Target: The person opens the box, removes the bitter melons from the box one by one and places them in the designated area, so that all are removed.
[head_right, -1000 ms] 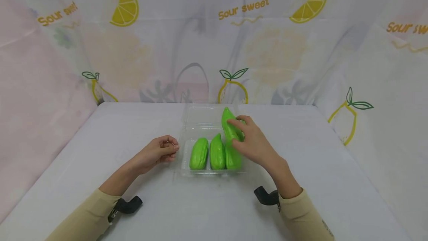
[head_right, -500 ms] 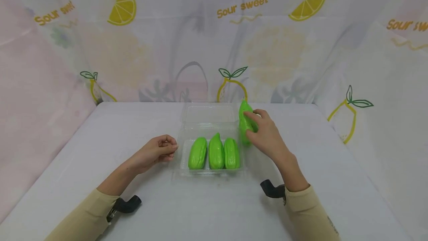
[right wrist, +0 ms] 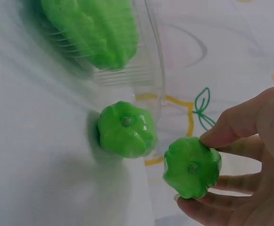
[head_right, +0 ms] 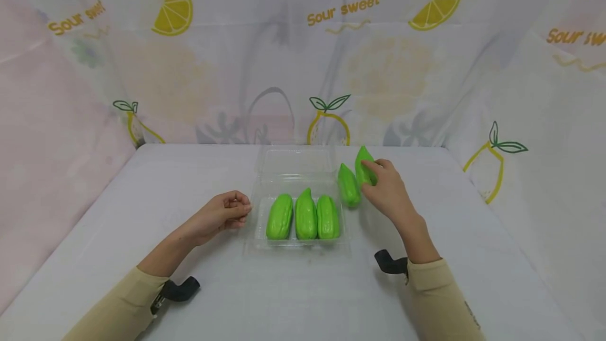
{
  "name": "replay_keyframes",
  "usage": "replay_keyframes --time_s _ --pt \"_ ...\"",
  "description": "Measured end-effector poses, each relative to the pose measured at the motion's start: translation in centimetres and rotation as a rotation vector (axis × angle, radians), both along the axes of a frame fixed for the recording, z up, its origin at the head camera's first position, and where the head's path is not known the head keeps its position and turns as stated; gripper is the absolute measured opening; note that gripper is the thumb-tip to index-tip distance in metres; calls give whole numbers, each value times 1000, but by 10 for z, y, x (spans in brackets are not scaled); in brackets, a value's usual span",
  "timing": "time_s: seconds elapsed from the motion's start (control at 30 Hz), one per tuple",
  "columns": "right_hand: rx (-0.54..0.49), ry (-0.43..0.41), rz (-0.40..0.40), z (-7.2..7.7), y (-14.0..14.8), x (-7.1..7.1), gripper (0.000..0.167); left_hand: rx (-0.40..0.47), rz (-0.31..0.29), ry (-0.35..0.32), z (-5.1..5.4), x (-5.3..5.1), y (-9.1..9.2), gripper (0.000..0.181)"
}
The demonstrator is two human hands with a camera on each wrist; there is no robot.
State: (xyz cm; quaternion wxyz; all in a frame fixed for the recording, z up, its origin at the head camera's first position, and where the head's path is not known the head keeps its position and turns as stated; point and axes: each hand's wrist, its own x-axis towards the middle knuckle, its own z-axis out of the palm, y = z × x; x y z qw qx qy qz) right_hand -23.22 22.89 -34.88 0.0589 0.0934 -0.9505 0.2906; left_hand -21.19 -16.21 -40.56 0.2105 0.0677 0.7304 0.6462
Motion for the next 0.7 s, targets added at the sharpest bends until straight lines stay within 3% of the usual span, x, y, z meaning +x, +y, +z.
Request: replay_keyframes --time_s 0.27,0.7 --pt "26 -75 -16 -11 4 -6 60 2 0 0 -1 0 0 24" --pt "58 -97 -12 -33 9 -18 59 6 2 -2 -1 0 0 23"
